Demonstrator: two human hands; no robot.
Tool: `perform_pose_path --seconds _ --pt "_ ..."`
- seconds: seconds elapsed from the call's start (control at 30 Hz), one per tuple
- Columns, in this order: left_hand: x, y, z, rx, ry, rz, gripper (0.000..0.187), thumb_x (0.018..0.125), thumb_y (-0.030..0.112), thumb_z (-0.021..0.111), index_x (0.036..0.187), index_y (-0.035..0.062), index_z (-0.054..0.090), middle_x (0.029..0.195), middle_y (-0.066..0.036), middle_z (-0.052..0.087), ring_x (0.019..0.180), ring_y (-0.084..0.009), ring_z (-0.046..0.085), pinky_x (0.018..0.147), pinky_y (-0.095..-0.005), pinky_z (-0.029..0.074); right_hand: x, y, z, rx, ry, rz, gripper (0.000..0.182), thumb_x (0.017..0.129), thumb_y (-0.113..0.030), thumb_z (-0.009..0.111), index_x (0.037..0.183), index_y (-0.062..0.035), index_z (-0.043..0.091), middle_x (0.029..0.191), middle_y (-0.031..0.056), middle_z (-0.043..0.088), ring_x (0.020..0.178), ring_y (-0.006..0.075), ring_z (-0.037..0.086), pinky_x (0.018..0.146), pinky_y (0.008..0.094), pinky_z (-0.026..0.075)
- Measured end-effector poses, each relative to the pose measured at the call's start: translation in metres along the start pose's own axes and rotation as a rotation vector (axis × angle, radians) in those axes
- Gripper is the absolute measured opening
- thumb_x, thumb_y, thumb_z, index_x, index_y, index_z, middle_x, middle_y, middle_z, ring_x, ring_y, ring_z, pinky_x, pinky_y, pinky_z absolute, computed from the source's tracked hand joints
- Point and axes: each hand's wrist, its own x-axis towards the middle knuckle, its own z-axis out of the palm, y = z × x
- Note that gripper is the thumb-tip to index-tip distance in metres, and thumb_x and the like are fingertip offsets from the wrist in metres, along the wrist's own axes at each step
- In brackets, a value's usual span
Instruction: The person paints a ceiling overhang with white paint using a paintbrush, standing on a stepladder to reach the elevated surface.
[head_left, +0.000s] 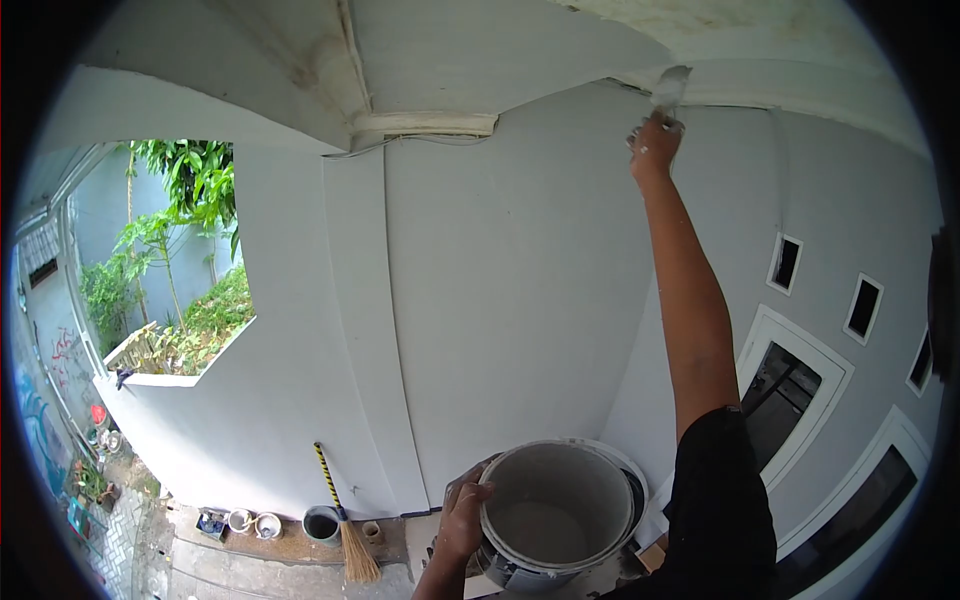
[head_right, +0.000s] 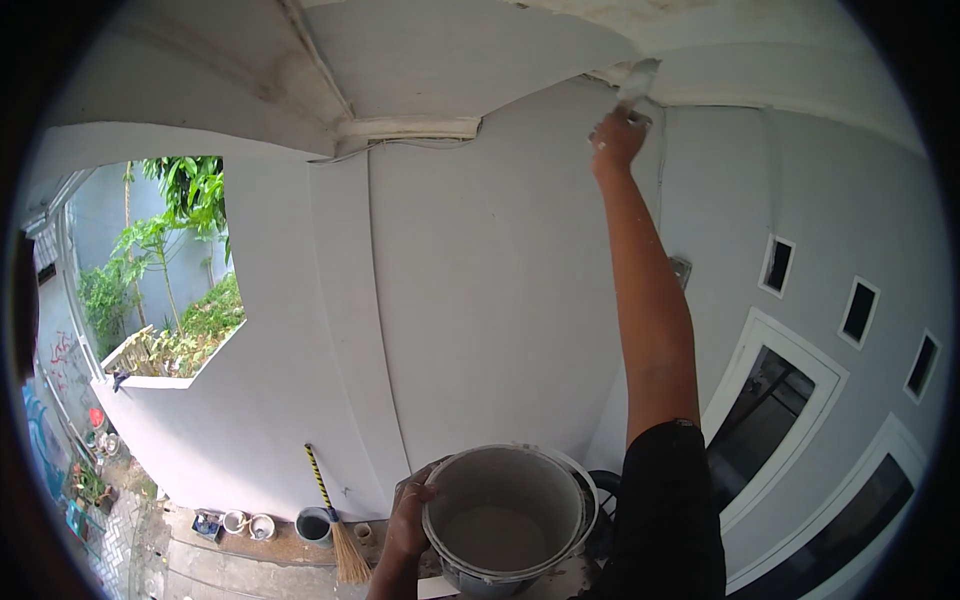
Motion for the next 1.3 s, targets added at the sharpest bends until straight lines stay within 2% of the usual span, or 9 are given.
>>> perform_pose_path --seconds 0.33,0.53,0.6,0.7,0.83,1.03,1.1,1.17,1.3 --pt "0.006 0.033 -0.003 -0.161 -0.048 -0.041 0.009 0.092 0.003 0.054 0.088 -0.0045 0.049 0.119 -0.038 0.059 0.1 -0.0484 0.065 0.091 -0.0481 0.052 -0.105 -0.007 0.103 0.064 -0.298 0.042 0.024 0.101 -0.026 0.049 0.108 -0.0065 0.037 0.084 0.0063 0.05 0.062 0.0131 0.048 0.049 0.0306 0.044" --pt "0.003 0.049 -0.002 0.212 0.074 0.284 0.013 0.089 0.005 0.057 0.099 -0.0037 0.056 0.126 -0.032 0.058 0.109 -0.0487 0.061 0.095 -0.0501 0.049 -0.146 0.054 0.082 -0.39 -0.571 0.198 0.027 0.098 -0.025 0.053 0.106 -0.0007 0.045 0.073 0.0042 0.052 0.056 0.0137 0.051 0.048 0.0327 0.046" --pt "0.004 0.046 -0.002 0.232 0.077 0.3 0.015 0.089 0.005 0.057 0.101 -0.0036 0.057 0.126 -0.031 0.059 0.11 -0.0481 0.06 0.096 -0.0502 0.049 -0.145 0.067 0.093 -0.69 -0.821 0.26 0.033 0.095 -0.028 0.057 0.106 0.0021 0.052 0.078 0.0095 0.059 0.058 0.0167 0.057 0.05 0.0334 0.048" --pt "0.0 0.035 -0.001 0.249 0.062 0.295 0.017 0.089 0.006 0.057 0.103 -0.003 0.057 0.125 -0.029 0.06 0.112 -0.0472 0.059 0.099 -0.0498 0.047 -0.144 0.091 0.125 -0.77 -0.785 -0.04 0.036 0.091 -0.029 0.059 0.103 0.0043 0.058 0.084 0.0177 0.065 0.068 0.0246 0.066 0.059 0.0377 0.053" --pt "-0.006 0.031 -0.001 0.244 0.032 0.179 0.019 0.09 0.009 0.057 0.105 -0.0015 0.059 0.129 -0.028 0.058 0.119 -0.0456 0.055 0.104 -0.048 0.043 -0.144 0.065 0.145 -0.731 -0.793 0.121 0.038 0.09 -0.029 0.059 0.107 0.0044 0.06 0.09 0.0218 0.067 0.082 0.0307 0.069 0.07 0.0415 0.054" --pt "-0.007 0.028 0.0 0.355 0.009 0.121 0.024 0.096 0.015 0.047 0.11 -0.0003 0.06 0.136 -0.025 0.054 0.125 -0.0424 0.05 0.108 -0.0453 0.039 -0.198 -0.043 0.044 -0.921 -1.191 -0.42 0.039 0.101 -0.026 0.054 0.118 0.0079 0.06 0.078 0.0196 0.065 0.067 0.0259 0.063 0.066 0.0386 0.05" --pt "0.005 0.054 -0.001 -0.019 0.011 -0.359 0.034 0.098 0.023 0.042 0.113 -0.0015 0.06 0.138 -0.024 0.053 0.125 -0.043 0.05 0.109 -0.045 0.039 -0.209 -0.077 -0.013 -0.817 -1.28 -0.524 0.032 0.103 -0.018 0.05 0.113 0.0106 0.059 0.074 0.0147 0.058 0.063 0.0166 0.054 0.06 0.0334 0.046" --pt "0.009 0.076 -0.009 -0.086 0.001 -0.349 0.043 0.096 0.028 0.04 0.116 -0.0046 0.059 0.132 -0.025 0.056 0.12 -0.0411 0.053 0.107 -0.0448 0.039 -0.219 -0.103 -0.073 -0.822 -1.291 -0.508 0.033 0.104 -0.024 0.043 0.11 0.0038 0.06 0.076 0.0074 0.05 0.062 0.0113 0.041 0.053 0.0308 0.036" --pt "0.007 0.054 -0.007 -0.062 0.034 -0.258 0.046 0.098 0.029 0.039 0.121 -0.0063 0.057 0.13 -0.027 0.056 0.123 -0.039 0.05 0.108 -0.043 0.037 -0.243 -0.194 -0.15 -0.957 -1.356 -0.084 0.035 0.093 -0.018 0.065 0.122 0.0008 0.064 0.111 0.0166 0.067 0.093 0.0238 0.061 0.082 0.0354 0.05"
